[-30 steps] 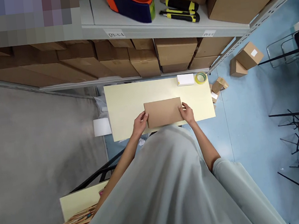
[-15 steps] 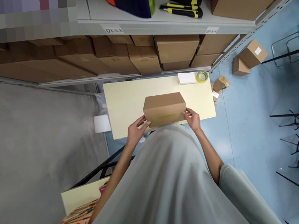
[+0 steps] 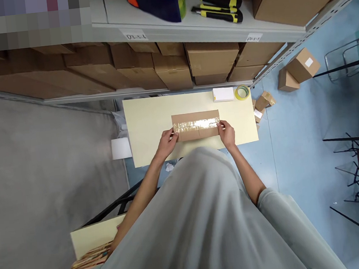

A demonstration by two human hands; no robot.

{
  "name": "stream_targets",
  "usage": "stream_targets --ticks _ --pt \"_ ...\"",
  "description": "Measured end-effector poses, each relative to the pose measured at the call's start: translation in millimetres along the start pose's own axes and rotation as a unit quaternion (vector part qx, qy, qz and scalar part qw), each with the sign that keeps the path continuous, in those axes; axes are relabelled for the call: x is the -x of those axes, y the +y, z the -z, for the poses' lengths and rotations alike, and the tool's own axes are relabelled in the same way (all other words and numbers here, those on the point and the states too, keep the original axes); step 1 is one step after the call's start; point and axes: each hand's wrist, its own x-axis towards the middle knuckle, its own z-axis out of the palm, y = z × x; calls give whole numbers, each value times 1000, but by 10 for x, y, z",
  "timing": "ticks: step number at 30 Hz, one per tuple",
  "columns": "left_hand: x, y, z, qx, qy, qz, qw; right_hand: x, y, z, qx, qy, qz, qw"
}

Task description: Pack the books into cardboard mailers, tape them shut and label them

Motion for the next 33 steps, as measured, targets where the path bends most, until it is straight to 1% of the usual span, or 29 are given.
stream_targets --ticks 4,7,10,11,12,14,16,17,18,20,21,23,25,27,30,33 --pt "38 29 -29 15 -35 21 999 -14 18 -61 -12 5 -1 1000" --pt "124 53 -67 40 -15 6 999 -72 109 -27 -57 17 -12 998" --pt "182 59 -116 62 7 -31 998 -155 252 76 -97 42 -39 994" --pt "179 61 -135 66 10 -29 997 -185 300 120 -106 52 -50 992" --pt "164 67 -156 70 11 -14 997 -216 342 166 -113 62 -61 990" --pt "108 94 -204 75 6 45 996 -275 397 268 -116 77 -83 987" --pt "43 152 -264 87 -20 96 991 -314 398 381 -92 95 -100 986" --pt "19 194 -299 99 -38 104 989 -319 375 440 -76 107 -103 986" --pt "2 245 -336 116 -58 99 987 -312 338 495 -63 120 -99 986" --pt "-4 370 -416 153 -94 57 982 -260 225 584 -58 131 -70 987" --pt "4 439 -456 168 -106 31 980 -218 155 611 -66 126 -50 989" --pt "30 581 -523 185 -115 -12 976 -116 4 624 -85 95 -17 992" --pt "61 708 -554 189 -104 -27 976 -18 -142 593 -104 70 -6 992" --pt "92 801 -530 186 -68 -28 980 61 -265 544 -125 61 -12 990" --pt "136 857 -395 149 18 -26 988 149 -389 450 -160 29 -17 987" --pt "167 825 -221 98 87 -17 991 220 -449 294 -190 -24 -15 981"
